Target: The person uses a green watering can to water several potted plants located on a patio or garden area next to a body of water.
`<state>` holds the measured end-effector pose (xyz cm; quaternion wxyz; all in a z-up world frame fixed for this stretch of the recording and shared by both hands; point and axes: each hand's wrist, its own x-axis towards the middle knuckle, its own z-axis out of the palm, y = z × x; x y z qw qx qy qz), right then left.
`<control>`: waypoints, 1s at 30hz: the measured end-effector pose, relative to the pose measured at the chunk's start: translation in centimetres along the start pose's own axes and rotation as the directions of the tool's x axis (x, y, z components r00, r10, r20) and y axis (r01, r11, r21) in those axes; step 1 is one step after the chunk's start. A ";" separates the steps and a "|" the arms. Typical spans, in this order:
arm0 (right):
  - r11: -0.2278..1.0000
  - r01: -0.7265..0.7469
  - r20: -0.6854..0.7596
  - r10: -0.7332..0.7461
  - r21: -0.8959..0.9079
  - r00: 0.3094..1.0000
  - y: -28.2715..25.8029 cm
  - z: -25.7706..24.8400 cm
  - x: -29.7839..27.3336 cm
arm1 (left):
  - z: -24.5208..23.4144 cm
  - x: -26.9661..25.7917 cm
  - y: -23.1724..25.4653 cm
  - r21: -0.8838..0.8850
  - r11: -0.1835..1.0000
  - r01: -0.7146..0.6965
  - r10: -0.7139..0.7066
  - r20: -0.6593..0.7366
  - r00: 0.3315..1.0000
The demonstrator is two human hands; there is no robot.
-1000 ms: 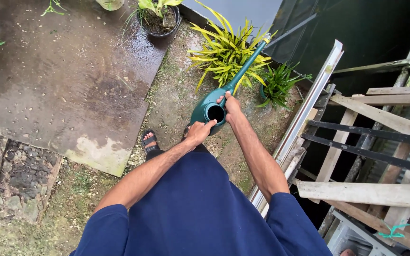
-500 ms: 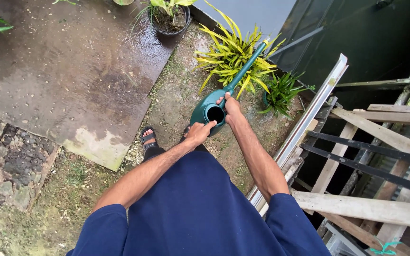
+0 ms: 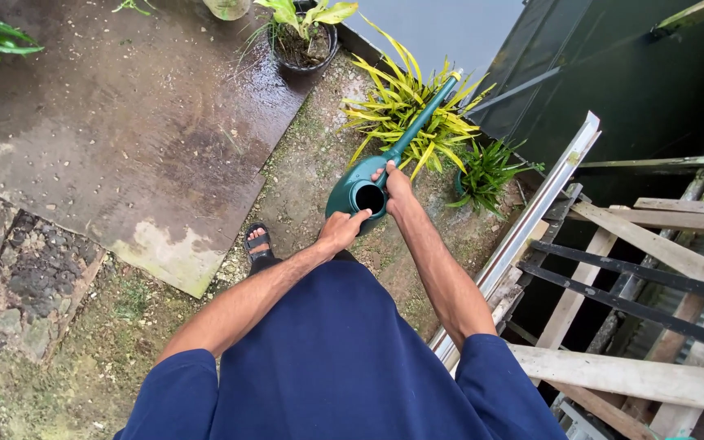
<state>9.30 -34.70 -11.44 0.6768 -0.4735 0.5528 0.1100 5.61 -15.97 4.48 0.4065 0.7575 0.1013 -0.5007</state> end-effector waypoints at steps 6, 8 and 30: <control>0.999 0.001 -0.049 0.001 0.036 0.999 0.4 -2.6 0.3 | 1.6 1.0 0.0 0.081 0.997 -0.009 0.005 0.042 0.999; 0.998 -0.005 -0.063 0.009 0.058 0.998 0.8 -3.6 0.0 | 2.1 1.0 0.2 0.098 0.995 -0.018 0.012 0.061 0.998; 0.999 -0.028 -0.004 0.028 0.034 1.000 -0.1 -1.1 1.4 | 1.0 -0.2 0.5 -0.022 1.000 0.008 -0.008 0.008 1.000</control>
